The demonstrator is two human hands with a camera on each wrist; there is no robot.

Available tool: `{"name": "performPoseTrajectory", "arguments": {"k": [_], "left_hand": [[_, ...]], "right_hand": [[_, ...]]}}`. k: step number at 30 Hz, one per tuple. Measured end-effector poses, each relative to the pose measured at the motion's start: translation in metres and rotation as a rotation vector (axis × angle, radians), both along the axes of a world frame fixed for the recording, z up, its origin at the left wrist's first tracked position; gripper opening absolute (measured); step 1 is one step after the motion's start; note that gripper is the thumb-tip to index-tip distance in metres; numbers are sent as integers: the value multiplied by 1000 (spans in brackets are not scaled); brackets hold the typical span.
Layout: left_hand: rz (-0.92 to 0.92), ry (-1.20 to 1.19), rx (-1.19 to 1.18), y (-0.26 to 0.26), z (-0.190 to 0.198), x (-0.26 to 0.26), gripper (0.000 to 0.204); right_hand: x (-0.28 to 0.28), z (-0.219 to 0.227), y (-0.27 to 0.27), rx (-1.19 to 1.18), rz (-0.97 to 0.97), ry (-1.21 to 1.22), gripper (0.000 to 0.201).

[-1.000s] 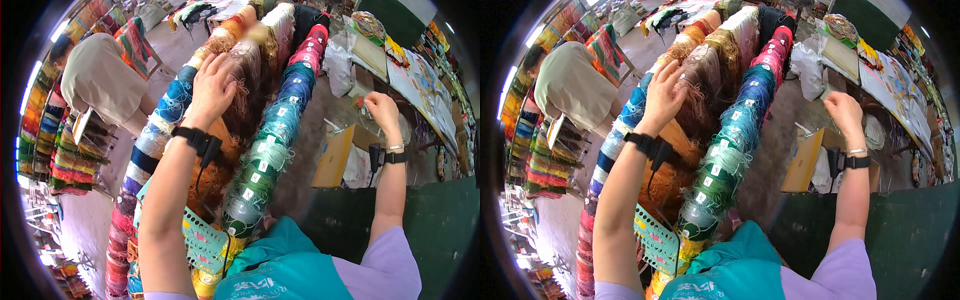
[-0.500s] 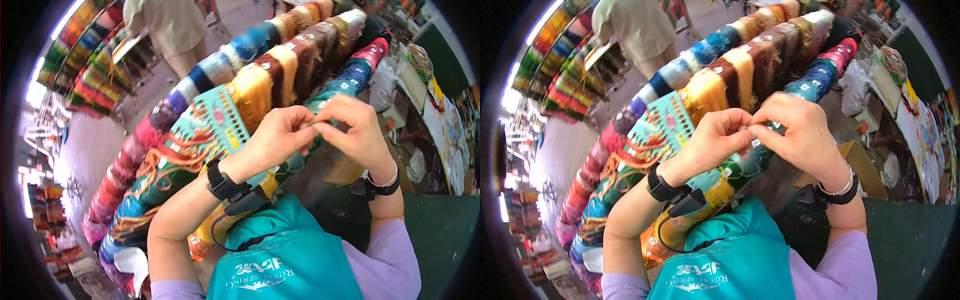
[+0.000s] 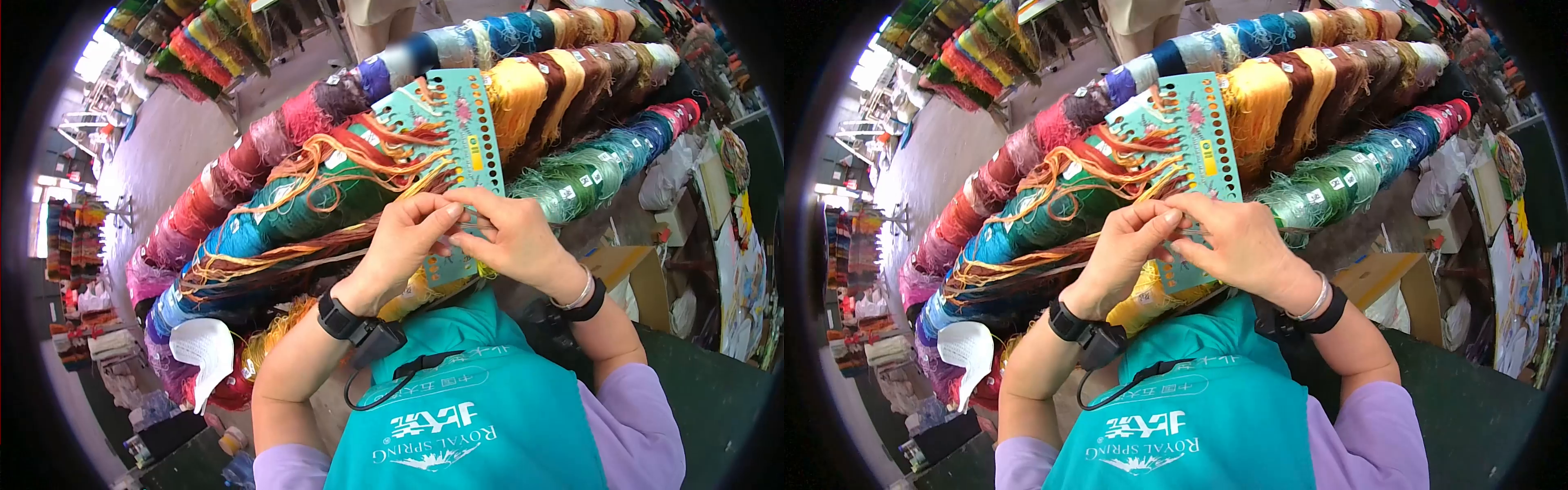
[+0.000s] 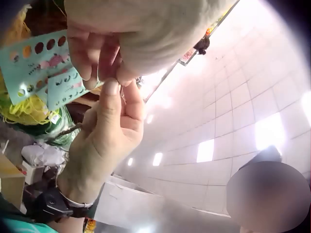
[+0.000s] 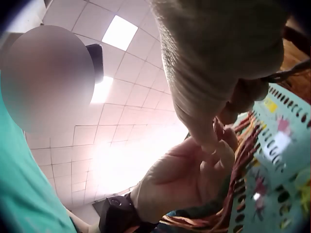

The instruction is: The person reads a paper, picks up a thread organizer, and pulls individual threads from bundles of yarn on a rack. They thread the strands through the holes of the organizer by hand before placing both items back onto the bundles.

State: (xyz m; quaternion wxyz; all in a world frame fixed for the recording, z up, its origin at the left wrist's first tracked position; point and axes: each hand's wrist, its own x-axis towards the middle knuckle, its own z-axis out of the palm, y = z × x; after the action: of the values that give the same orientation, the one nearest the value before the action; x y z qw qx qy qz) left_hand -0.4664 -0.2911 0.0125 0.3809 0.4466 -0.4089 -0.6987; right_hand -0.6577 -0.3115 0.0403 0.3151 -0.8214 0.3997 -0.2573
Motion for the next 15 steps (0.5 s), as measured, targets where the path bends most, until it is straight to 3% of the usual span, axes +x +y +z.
{"name": "performPoseTrajectory", "arguments": {"k": [1,4,7,10,13,15], "left_hand": [[33,-17,8,5,-8,2,25],[111,-64,-45,19,-21,4,22],[112,-67,-74,27,-28,9,22],[94,-22,-48,28,-26,10,24],[158,30,58,30,-20,3,29],[202,23,137,31,-13,-4,34]], "right_hand": [[3,-7,4,11,-34,-52,33],[10,-32,13,43,-63,-183,25],[13,-41,14,-215,2,-222,16],[10,-41,10,-274,50,-242,14],[-2,-47,0,-225,-26,-256,11],[-12,-58,-16,-12,-223,-399,9]]}}
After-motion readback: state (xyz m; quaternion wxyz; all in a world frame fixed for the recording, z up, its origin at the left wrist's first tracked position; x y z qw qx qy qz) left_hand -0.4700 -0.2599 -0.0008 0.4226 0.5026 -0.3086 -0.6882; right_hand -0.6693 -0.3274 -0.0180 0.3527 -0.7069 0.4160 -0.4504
